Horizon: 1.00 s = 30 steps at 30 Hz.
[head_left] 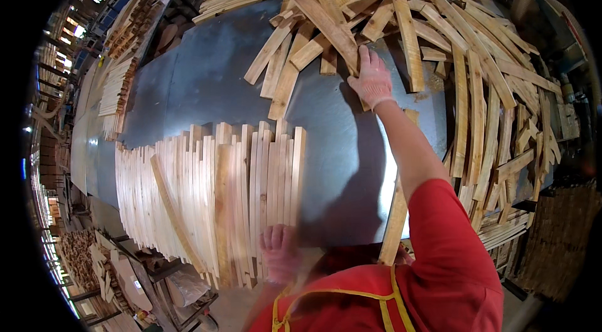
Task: The person repeatedly picks up thin wooden planks from a large pile on a metal table and stacks them into a neat, aligned pile. The person wears pink gloves and a red shirt with yellow straps. Another worker is visible in the background performing similar tasks.
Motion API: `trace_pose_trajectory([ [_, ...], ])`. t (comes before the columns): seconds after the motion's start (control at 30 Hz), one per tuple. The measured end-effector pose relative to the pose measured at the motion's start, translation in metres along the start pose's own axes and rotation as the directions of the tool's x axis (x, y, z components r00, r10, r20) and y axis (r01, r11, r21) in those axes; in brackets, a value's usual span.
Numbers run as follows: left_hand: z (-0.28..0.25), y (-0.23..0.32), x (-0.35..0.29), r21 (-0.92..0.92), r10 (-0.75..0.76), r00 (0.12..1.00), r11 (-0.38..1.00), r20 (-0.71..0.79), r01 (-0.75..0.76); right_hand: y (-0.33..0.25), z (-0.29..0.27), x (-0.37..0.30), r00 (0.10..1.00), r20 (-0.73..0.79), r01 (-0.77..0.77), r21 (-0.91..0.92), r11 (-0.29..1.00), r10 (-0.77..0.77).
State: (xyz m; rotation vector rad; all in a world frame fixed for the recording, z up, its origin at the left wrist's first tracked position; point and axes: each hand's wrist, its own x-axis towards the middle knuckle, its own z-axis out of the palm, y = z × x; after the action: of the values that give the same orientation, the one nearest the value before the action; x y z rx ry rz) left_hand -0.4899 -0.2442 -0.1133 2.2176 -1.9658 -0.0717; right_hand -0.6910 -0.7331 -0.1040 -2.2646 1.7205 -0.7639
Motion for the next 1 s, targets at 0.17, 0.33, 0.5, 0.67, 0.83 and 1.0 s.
trace_pose_trajectory([
  [0.17,-0.013,0.004,0.006,-0.05,0.017,1.0,0.999,0.002,-0.016,-0.039,-0.032,-0.027,0.947,0.266,-0.279,0.404,0.871,0.18],
  [0.33,-0.011,0.003,-0.003,-0.064,0.016,0.997,0.998,-0.07,-0.02,-0.059,-0.074,-0.199,0.796,0.597,-0.605,0.785,-0.135,-0.101],
  [0.5,-0.028,0.01,-0.007,-0.276,0.007,0.998,0.961,-0.065,-0.025,-0.099,-0.086,-0.346,0.67,0.734,-0.719,0.601,-0.35,-0.115],
  [0.67,-0.032,0.051,0.004,-0.693,-0.167,0.778,0.369,0.606,0.619,-0.123,-0.08,-0.415,0.58,0.813,-0.8,0.58,-0.154,0.052],
  [0.83,-0.054,0.023,-0.017,-0.719,-0.167,0.85,0.468,0.499,0.514,-0.104,-0.054,-0.456,0.697,0.684,-0.714,0.635,0.293,0.216],
  [1.0,-0.082,-0.001,-0.046,-0.85,-0.351,0.877,0.295,0.329,0.437,-0.144,-0.019,-0.442,0.635,0.772,-0.351,0.324,0.878,-0.031],
])
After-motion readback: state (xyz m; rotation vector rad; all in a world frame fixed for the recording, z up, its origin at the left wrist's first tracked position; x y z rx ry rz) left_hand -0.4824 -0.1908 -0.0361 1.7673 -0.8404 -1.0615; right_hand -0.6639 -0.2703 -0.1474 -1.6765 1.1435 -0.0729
